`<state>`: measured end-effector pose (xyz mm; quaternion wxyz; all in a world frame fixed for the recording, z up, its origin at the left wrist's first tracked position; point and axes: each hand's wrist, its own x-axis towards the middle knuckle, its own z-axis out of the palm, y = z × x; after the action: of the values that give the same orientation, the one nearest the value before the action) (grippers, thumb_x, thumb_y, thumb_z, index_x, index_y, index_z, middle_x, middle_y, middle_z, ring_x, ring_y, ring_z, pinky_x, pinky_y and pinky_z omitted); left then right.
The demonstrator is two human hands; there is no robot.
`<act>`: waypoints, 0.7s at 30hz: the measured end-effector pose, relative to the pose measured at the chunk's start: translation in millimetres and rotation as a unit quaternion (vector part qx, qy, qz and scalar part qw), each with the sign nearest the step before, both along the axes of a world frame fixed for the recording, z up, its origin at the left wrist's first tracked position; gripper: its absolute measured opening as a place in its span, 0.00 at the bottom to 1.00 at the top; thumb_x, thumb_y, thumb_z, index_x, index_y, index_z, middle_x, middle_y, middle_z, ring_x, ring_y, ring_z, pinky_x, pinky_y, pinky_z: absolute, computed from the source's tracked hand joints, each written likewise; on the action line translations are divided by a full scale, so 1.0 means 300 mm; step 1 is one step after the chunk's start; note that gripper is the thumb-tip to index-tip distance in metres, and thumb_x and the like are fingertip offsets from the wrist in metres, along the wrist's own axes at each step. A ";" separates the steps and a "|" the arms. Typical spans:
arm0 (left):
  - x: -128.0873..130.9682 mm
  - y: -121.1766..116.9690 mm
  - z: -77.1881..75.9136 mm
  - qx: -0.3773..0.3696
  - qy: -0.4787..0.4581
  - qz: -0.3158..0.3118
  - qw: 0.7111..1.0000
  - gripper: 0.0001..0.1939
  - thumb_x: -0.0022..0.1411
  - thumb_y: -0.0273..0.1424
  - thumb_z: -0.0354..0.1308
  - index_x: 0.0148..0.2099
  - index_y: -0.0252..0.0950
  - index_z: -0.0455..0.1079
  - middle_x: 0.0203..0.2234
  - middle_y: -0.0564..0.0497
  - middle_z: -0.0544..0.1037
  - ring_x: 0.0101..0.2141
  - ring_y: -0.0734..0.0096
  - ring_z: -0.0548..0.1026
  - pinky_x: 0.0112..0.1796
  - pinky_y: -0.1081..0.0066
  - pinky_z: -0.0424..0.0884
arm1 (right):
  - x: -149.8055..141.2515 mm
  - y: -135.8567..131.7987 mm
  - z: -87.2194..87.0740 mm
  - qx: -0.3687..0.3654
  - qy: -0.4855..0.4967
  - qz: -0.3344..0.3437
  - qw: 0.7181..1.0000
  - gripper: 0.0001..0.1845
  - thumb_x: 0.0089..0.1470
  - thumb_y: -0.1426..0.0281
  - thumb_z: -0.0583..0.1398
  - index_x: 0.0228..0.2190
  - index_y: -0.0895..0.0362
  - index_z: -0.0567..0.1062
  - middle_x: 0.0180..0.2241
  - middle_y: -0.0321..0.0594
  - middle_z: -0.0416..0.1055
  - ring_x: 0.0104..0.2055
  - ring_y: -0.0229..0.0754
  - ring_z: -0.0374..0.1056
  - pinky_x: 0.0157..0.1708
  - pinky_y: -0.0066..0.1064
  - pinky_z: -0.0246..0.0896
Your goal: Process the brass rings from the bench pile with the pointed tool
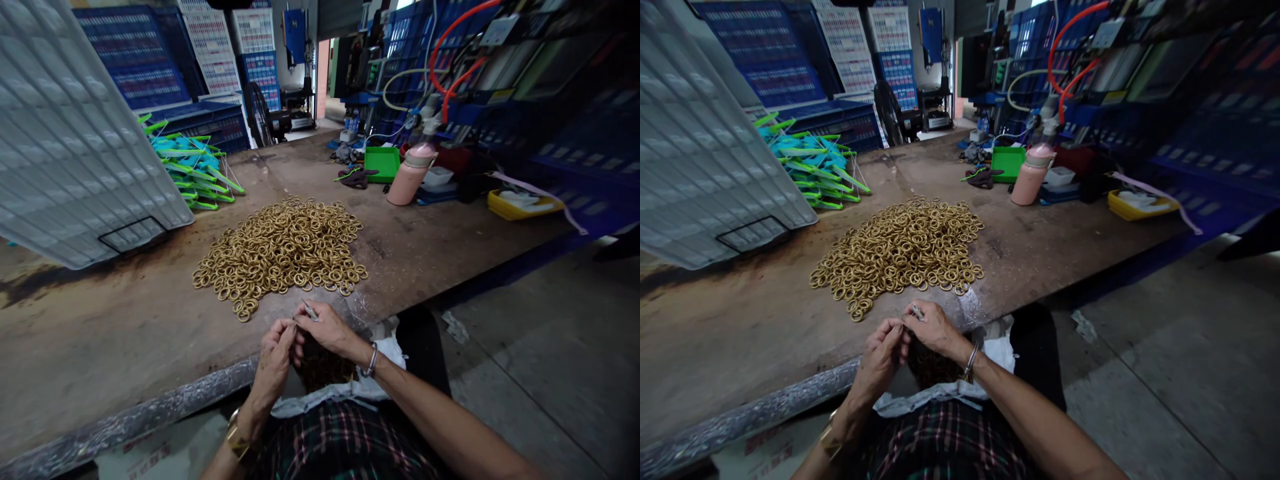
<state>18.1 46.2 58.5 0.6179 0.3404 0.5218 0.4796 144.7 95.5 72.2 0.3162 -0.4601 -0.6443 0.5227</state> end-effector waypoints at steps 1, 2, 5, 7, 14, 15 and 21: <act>0.000 -0.001 0.001 0.000 -0.004 -0.001 1.000 0.16 0.53 0.43 0.57 0.32 0.35 0.65 0.19 0.57 0.69 0.15 0.82 0.63 0.17 0.79 0.59 | 0.000 0.000 0.000 0.000 0.003 0.003 1.000 0.07 0.49 0.70 0.53 0.24 0.58 0.68 0.19 0.30 0.63 0.24 0.33 0.58 0.24 0.22 0.51; 0.000 -0.003 0.003 0.001 -0.008 -0.002 1.000 0.16 0.53 0.43 0.57 0.32 0.35 0.65 0.19 0.57 0.69 0.16 0.82 0.62 0.17 0.79 0.58 | 0.001 0.000 0.000 -0.001 0.004 0.005 1.000 0.07 0.50 0.70 0.53 0.24 0.58 0.68 0.19 0.30 0.64 0.24 0.33 0.59 0.25 0.23 0.52; -0.001 -0.007 0.013 0.005 -0.016 -0.003 1.000 0.15 0.54 0.43 0.57 0.31 0.35 0.64 0.19 0.57 0.68 0.16 0.82 0.62 0.17 0.79 0.59 | 0.005 0.002 -0.004 0.000 -0.019 -0.017 1.000 0.09 0.53 0.70 0.51 0.27 0.58 0.70 0.20 0.31 0.65 0.24 0.34 0.60 0.25 0.23 0.52; -0.002 -0.007 0.019 0.005 -0.020 0.004 1.000 0.16 0.53 0.43 0.57 0.31 0.35 0.63 0.19 0.57 0.68 0.16 0.82 0.62 0.17 0.79 0.59 | 0.012 0.000 -0.011 0.033 -0.068 -0.037 0.996 0.10 0.55 0.70 0.50 0.31 0.57 0.70 0.21 0.32 0.65 0.24 0.35 0.60 0.26 0.24 0.52; -0.010 0.003 0.007 0.006 0.006 0.011 1.000 0.16 0.55 0.44 0.56 0.31 0.35 0.62 0.20 0.57 0.68 0.17 0.82 0.63 0.19 0.79 0.59 | 0.032 -0.034 -0.034 0.196 -0.251 0.087 0.944 0.09 0.48 0.77 0.51 0.32 0.57 0.69 0.26 0.36 0.68 0.27 0.36 0.59 0.29 0.26 0.47; -0.011 0.004 0.004 0.008 0.008 0.010 1.000 0.16 0.55 0.44 0.55 0.32 0.35 0.62 0.20 0.57 0.68 0.17 0.82 0.63 0.19 0.79 0.59 | 0.031 -0.037 -0.034 0.201 -0.263 0.095 0.939 0.10 0.47 0.78 0.51 0.32 0.57 0.69 0.27 0.36 0.68 0.28 0.37 0.59 0.29 0.26 0.47; -0.012 0.001 0.002 0.005 0.023 0.007 1.000 0.17 0.55 0.45 0.55 0.32 0.35 0.62 0.19 0.58 0.68 0.17 0.82 0.63 0.19 0.79 0.59 | 0.017 -0.042 -0.029 0.201 -0.304 0.112 0.924 0.12 0.48 0.78 0.50 0.35 0.57 0.67 0.30 0.38 0.69 0.30 0.39 0.62 0.30 0.27 0.47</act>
<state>14.6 46.5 59.0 0.6010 0.3505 0.5359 0.4783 149.9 83.1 63.5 0.1304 -0.4488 -0.8484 0.2487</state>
